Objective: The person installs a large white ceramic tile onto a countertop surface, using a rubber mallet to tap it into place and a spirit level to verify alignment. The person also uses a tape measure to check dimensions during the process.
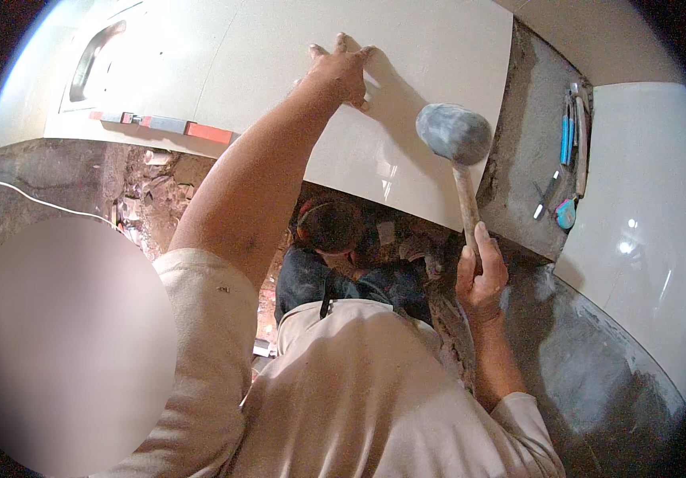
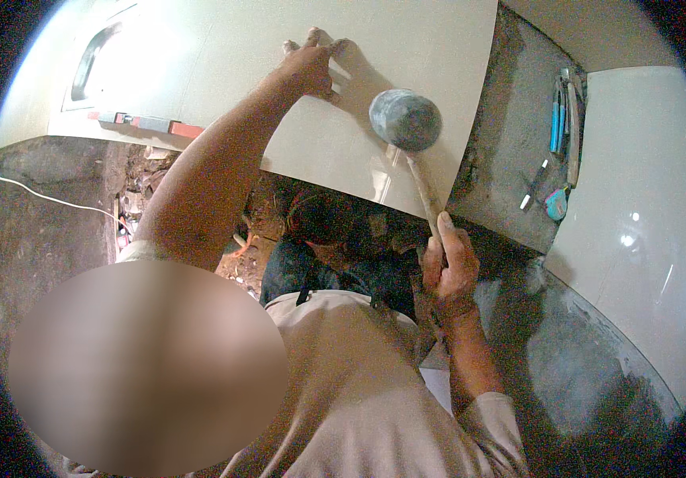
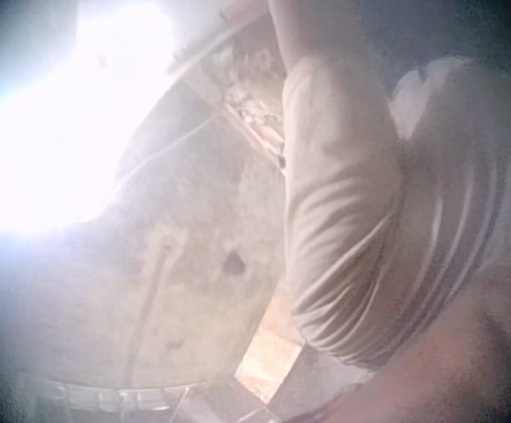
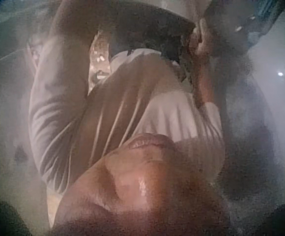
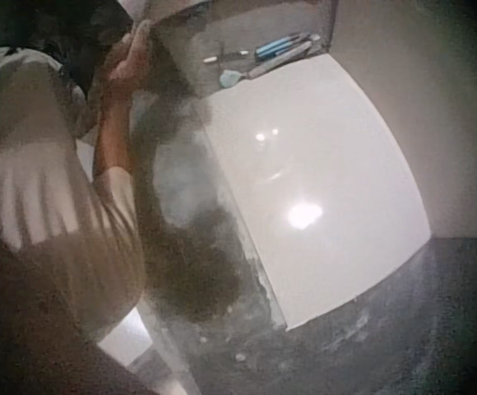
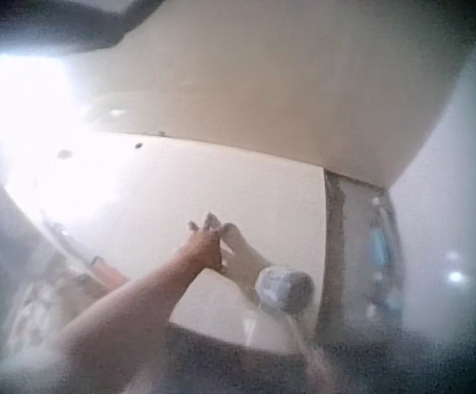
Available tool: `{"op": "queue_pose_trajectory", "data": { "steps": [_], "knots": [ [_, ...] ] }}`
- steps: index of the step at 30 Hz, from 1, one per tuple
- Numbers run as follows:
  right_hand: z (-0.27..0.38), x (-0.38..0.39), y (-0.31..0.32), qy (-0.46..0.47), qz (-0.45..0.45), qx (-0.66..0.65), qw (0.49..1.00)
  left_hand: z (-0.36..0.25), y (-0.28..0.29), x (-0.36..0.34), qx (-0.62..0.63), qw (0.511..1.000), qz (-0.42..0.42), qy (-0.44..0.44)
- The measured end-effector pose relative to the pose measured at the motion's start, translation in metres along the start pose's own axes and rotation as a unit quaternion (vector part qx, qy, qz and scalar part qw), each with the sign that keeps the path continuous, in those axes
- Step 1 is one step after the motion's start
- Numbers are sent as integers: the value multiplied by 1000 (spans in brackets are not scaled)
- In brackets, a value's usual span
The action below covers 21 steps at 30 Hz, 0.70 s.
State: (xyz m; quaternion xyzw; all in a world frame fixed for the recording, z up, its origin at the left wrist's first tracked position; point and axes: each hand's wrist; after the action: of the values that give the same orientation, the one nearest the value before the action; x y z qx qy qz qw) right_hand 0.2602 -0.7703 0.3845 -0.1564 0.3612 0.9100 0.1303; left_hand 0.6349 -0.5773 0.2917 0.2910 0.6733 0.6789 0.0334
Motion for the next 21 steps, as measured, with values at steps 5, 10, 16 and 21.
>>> {"op": "queue_pose_trajectory", "data": {
  "steps": [5,10,16,21],
  "knots": [
    [-14,18,-10,-27,65,29,997,-9,8,7,24,999,23,20],
    [0,9,-13,41,23,-36,998,-2,4,8,21,1000,6,12],
    [-5,16,-21,-54,165,-18,985,8,-5,2,-39,997,-49,-39],
    [-16,31,-22,10,146,-69,987,0,-3,2,19,1000,-19,-13]
  ]
}}
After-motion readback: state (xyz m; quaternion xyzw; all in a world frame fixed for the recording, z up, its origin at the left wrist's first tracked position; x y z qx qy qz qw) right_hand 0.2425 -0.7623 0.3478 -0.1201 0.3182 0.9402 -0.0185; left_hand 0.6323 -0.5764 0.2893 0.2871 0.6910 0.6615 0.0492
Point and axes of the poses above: each hand's wrist, its own x-axis away from the middle knuckle, its own y-axis out of the back of the hand, z = x × y, and after that the axes turned 4 degrees about -x, right-handed
